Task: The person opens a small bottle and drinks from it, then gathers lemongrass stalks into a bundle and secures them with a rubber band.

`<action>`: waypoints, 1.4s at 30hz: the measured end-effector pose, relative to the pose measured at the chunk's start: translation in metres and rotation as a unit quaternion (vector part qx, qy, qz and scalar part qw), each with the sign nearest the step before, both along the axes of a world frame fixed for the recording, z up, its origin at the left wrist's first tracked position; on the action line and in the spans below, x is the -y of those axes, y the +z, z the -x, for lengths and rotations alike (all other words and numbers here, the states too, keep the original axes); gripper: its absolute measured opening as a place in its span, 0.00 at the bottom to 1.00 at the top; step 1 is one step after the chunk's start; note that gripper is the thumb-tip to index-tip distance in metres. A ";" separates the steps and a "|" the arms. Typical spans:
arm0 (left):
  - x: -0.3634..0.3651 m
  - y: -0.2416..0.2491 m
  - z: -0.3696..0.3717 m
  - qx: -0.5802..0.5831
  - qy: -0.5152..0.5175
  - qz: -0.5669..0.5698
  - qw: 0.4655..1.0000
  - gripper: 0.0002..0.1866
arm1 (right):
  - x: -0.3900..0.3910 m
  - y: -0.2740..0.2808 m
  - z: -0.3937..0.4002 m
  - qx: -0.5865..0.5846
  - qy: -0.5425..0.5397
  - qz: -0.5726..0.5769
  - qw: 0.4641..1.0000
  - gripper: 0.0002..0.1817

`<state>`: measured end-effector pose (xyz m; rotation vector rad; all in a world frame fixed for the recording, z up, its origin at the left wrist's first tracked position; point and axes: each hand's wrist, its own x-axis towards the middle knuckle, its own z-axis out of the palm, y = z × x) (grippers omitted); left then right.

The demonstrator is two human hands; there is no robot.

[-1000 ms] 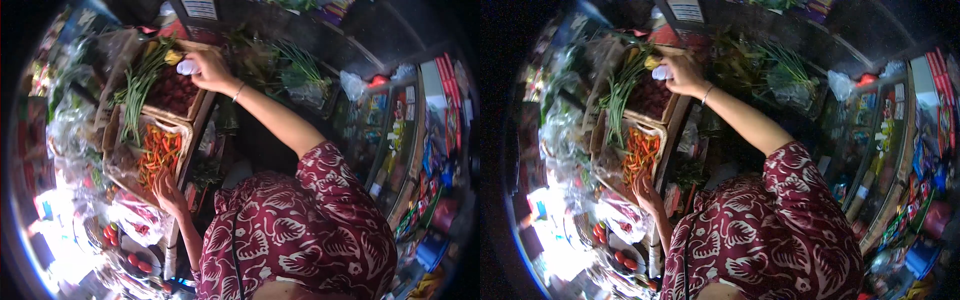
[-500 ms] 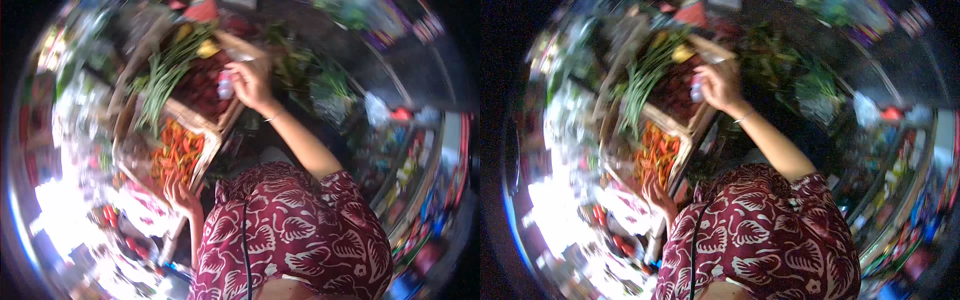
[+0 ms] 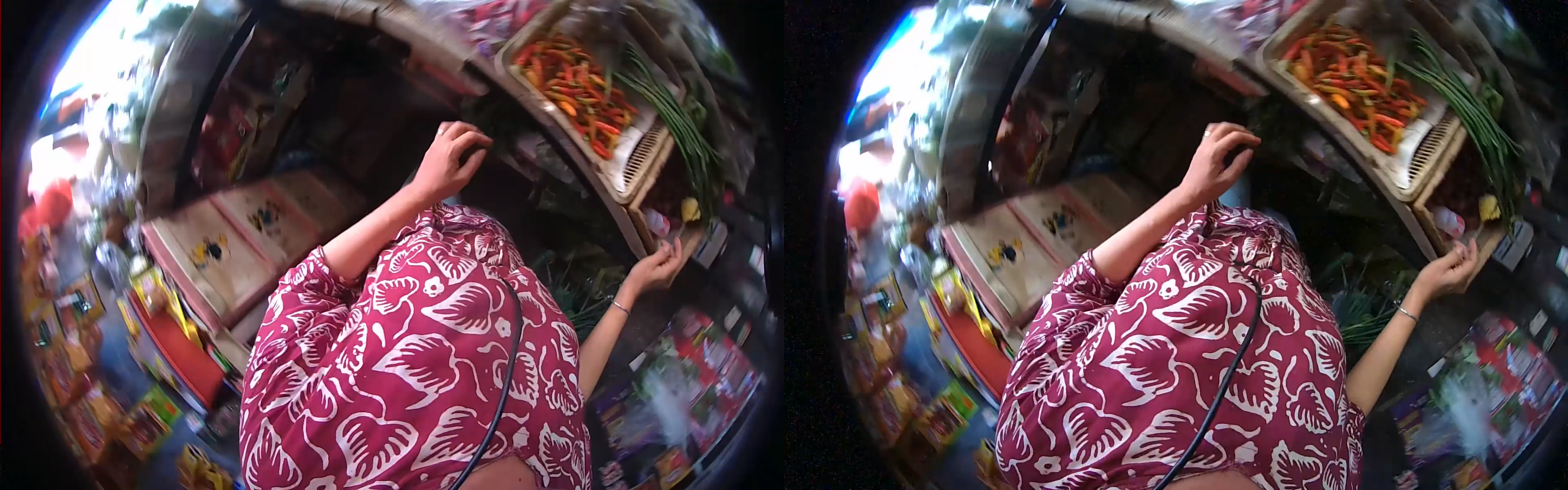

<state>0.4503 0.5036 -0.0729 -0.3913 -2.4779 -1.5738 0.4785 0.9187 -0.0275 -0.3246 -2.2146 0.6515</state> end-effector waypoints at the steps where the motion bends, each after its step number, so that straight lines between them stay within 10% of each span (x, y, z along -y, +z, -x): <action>1: 0.010 -0.033 -0.021 0.092 -0.015 0.066 0.993 0.14 | 0.000 0.007 -0.001 0.003 0.014 -0.019 1.000 0.15; 4: 0.043 -0.114 -0.093 0.378 -0.128 0.230 0.888 0.29 | -0.001 0.028 -0.009 0.048 0.036 -0.010 0.998 0.23; 8: 0.065 -0.171 -0.153 0.542 -0.122 0.170 0.814 0.39 | 0.049 0.051 0.014 -0.032 0.084 0.105 0.990 0.29; 13: 0.068 -0.209 -0.200 0.628 -0.085 0.118 0.764 0.45 | 0.165 0.082 0.026 0.006 0.312 0.075 0.947 0.09; 20: 0.056 -0.215 -0.232 0.685 -0.069 0.111 0.716 0.48 | 0.208 -0.049 0.038 0.476 0.428 0.109 0.761 0.10; 30: 0.029 -0.216 -0.271 0.685 0.102 0.104 0.714 0.44 | 0.184 -0.305 0.049 0.713 0.375 0.116 0.580 0.12; 34: 0.007 -0.230 -0.267 0.712 0.234 0.154 0.644 0.41 | 0.186 -0.430 0.085 0.710 0.262 0.262 0.599 0.11; 42: 0.007 -0.225 -0.289 0.691 0.325 0.209 0.610 0.31 | 0.211 -0.510 0.136 0.614 0.141 0.128 0.766 0.11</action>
